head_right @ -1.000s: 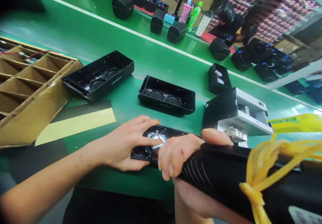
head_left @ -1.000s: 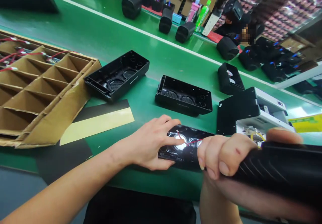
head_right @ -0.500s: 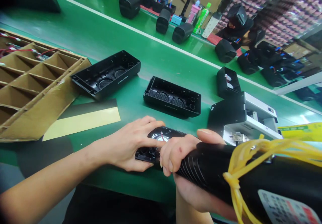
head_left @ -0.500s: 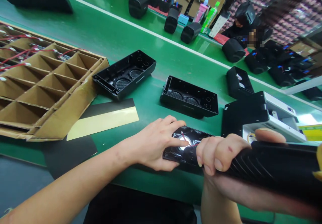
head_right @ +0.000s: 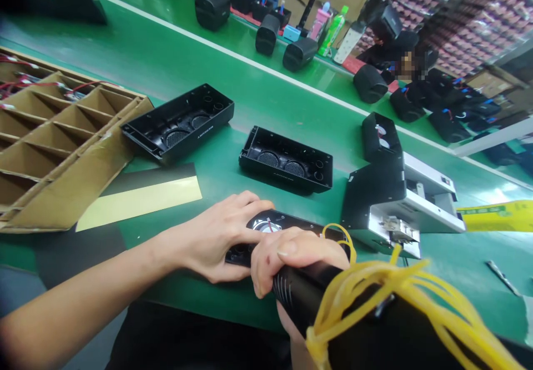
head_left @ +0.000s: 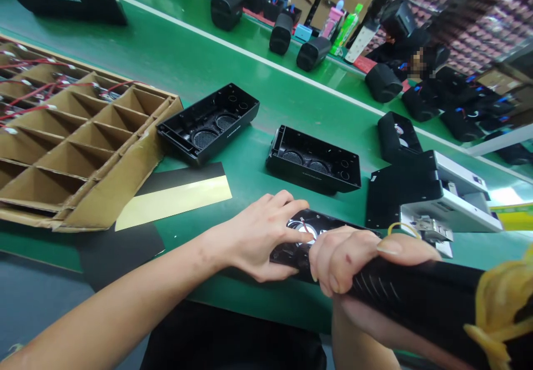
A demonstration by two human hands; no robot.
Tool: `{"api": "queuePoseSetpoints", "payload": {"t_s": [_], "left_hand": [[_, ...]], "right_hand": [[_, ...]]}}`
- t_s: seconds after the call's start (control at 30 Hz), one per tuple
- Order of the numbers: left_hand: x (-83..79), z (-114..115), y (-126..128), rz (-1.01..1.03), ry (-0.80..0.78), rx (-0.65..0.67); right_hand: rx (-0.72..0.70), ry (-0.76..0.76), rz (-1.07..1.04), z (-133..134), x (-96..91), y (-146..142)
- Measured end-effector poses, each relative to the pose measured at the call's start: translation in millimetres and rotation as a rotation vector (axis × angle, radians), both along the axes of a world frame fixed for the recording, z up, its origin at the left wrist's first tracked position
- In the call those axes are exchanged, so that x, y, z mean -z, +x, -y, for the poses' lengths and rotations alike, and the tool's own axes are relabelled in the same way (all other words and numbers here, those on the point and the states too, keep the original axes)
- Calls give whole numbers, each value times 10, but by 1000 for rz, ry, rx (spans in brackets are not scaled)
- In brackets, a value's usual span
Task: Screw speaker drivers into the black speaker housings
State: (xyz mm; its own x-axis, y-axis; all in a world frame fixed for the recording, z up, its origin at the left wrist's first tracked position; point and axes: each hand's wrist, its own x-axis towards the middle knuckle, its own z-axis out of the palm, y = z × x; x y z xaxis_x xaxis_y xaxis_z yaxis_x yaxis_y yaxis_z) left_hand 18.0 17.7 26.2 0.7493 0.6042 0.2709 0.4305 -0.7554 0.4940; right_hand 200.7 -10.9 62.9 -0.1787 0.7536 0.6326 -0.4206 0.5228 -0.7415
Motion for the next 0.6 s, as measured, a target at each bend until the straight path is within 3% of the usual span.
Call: {"api": "queuePoseSetpoints", "payload": {"t_s": [0.33, 0.43, 0.53, 0.6], "left_hand": [[-17, 9, 11, -30, 10, 9], [-16, 12, 11, -20, 11, 4], [-15, 8, 12, -3, 9, -5], [-11, 11, 5, -4, 12, -14]], "right_hand": [[-39, -74, 104, 5, -116, 8], [-33, -75, 52, -20, -74, -30], [-43, -93, 126, 3, 15, -15], [7, -126, 235, 62, 87, 141]]}}
